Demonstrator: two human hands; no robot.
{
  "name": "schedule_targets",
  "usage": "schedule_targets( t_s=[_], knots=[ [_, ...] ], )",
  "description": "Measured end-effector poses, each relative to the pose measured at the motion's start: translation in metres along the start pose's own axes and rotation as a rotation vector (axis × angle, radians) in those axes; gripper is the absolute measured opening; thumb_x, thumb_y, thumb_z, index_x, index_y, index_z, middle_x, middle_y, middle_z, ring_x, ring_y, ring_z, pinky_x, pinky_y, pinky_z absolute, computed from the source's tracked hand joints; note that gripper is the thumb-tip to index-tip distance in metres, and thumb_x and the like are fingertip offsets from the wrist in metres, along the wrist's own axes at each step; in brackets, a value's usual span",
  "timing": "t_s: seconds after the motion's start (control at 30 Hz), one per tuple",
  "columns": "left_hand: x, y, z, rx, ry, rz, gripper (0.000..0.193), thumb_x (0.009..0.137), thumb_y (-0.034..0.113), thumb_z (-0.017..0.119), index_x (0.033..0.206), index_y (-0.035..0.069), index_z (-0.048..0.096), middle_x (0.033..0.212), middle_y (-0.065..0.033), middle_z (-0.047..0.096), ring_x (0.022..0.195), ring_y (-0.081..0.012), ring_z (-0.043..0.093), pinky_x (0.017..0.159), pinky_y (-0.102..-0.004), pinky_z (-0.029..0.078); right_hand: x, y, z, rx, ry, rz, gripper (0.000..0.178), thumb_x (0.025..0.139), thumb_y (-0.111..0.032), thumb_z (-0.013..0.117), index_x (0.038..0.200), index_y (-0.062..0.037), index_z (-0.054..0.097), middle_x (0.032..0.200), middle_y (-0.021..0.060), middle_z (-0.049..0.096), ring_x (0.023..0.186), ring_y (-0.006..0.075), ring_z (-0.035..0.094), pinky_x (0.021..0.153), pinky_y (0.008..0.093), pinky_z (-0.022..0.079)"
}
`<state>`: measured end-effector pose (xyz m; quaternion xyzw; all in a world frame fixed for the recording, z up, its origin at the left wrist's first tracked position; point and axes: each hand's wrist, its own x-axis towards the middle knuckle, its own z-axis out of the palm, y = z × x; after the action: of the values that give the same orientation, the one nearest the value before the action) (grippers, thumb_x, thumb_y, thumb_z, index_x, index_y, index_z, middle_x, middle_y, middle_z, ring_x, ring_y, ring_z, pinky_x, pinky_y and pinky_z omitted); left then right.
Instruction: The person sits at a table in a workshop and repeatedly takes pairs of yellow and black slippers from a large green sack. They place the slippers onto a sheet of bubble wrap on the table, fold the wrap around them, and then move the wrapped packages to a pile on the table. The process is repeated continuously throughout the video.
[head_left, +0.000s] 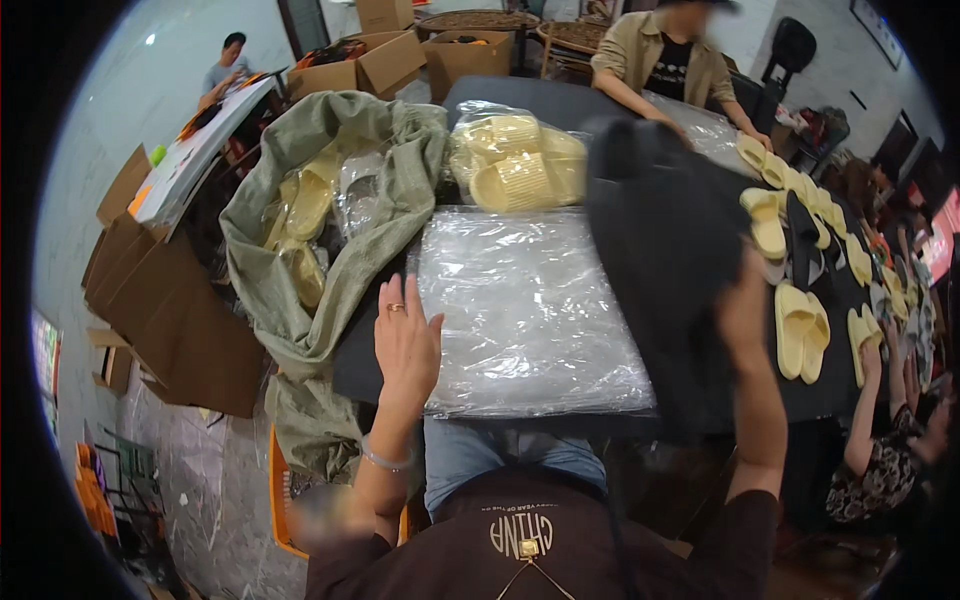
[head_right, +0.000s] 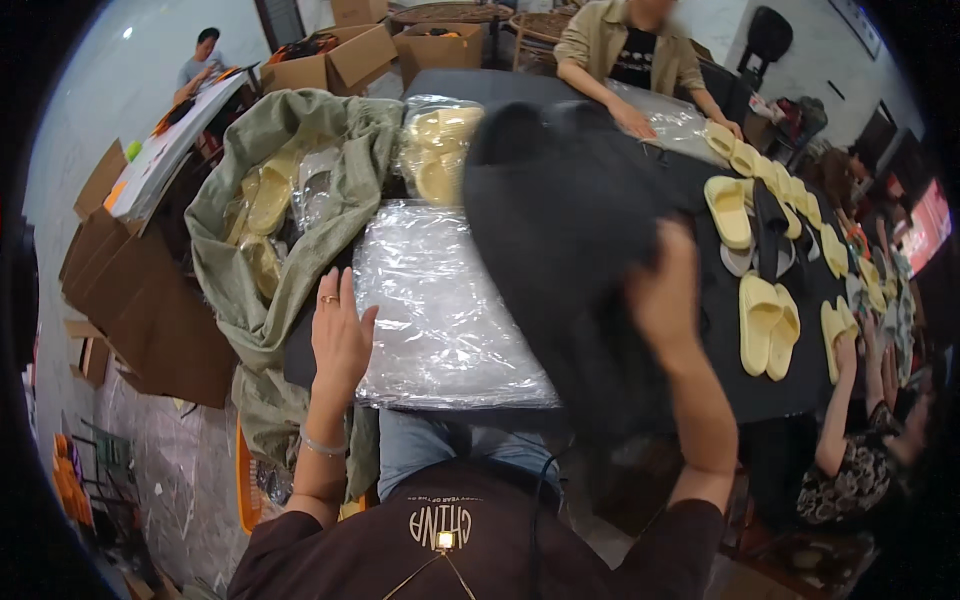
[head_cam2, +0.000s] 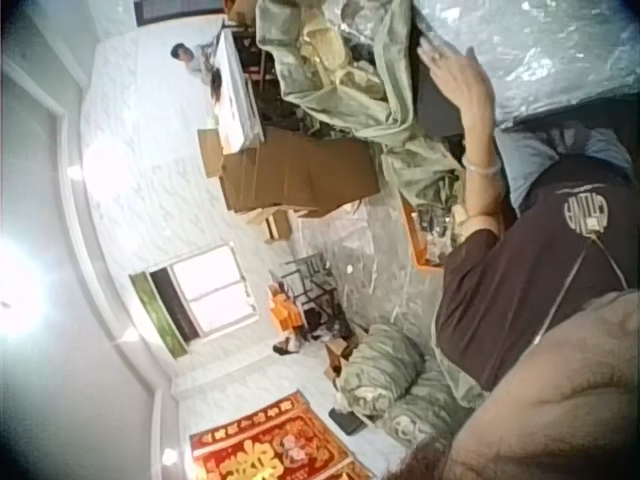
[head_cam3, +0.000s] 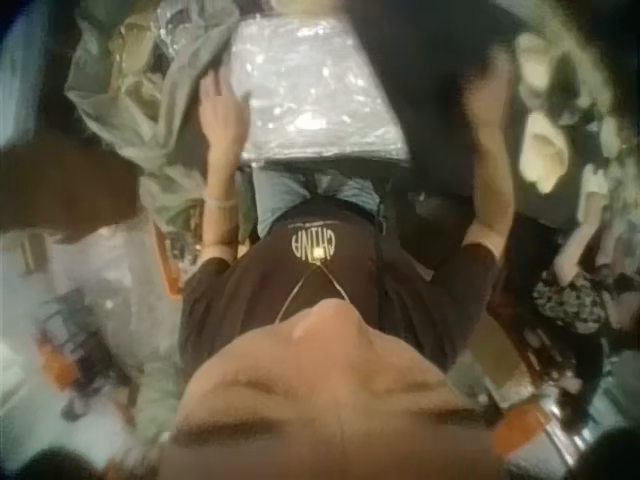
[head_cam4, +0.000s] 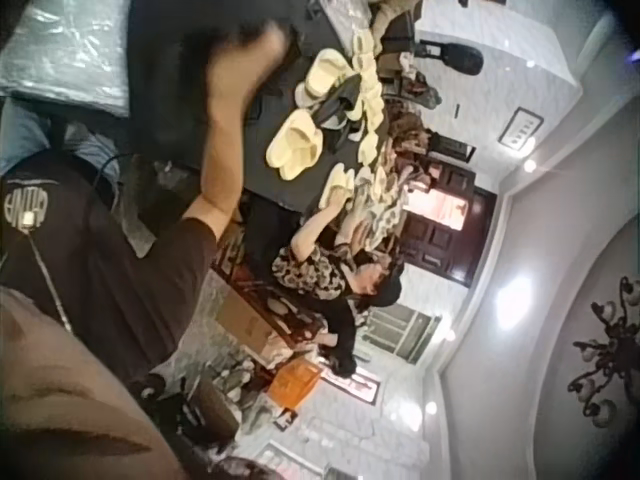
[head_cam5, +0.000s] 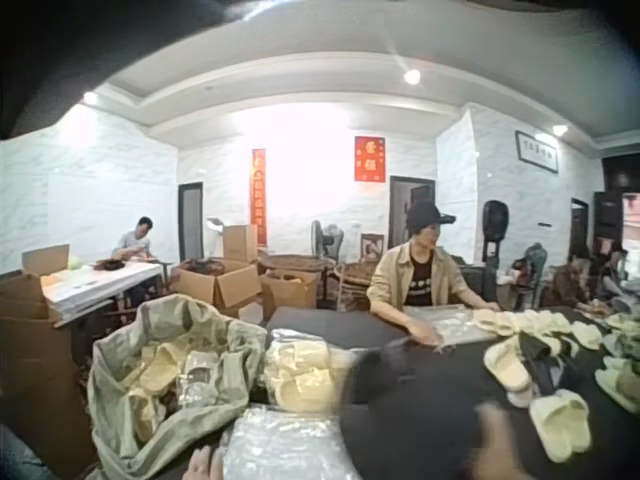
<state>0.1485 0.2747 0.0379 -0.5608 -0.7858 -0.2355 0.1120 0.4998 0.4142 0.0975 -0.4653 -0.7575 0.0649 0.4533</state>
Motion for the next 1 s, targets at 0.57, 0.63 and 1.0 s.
schedule_targets(
  t_s=[0.57,0.63,1.0],
  knots=[
    [-0.011,-0.007,0.081,-0.052,-0.275,0.041,0.056,0.094,0.03,0.041,0.142,0.001,0.033,0.149,-0.015,0.03,0.139,-0.0279,0.025,0.113,-0.0433,0.018,-0.041,-0.015,0.168,-0.326,-0.318,0.127,0.028,0.081,-0.027,0.063,0.09,0.0002,0.061,0.101,0.017,0.056,0.093,0.035,0.059,0.069,0.0477,0.052],
    [-0.009,-0.006,0.081,-0.014,-0.289,0.045,0.057,0.094,0.03,0.042,0.142,0.001,0.033,0.149,-0.0149,0.03,0.139,-0.0276,0.025,0.113,-0.0431,0.018,-0.029,0.008,0.161,-0.372,-0.255,0.247,0.028,0.081,-0.026,0.064,0.091,0.0001,0.061,0.101,0.017,0.055,0.093,0.0352,0.059,0.07,0.0478,0.052],
    [-0.01,-0.012,0.088,0.029,-0.29,0.075,0.053,0.097,0.031,0.035,0.143,0.005,0.032,0.151,-0.011,0.027,0.14,-0.0273,0.023,0.113,-0.0443,0.018,0.005,-0.039,0.005,-0.127,0.159,0.208,0.036,0.075,-0.012,0.066,0.106,0.0021,0.056,0.108,0.0222,0.055,0.102,0.0409,0.055,0.085,0.0468,0.046]
  ],
)
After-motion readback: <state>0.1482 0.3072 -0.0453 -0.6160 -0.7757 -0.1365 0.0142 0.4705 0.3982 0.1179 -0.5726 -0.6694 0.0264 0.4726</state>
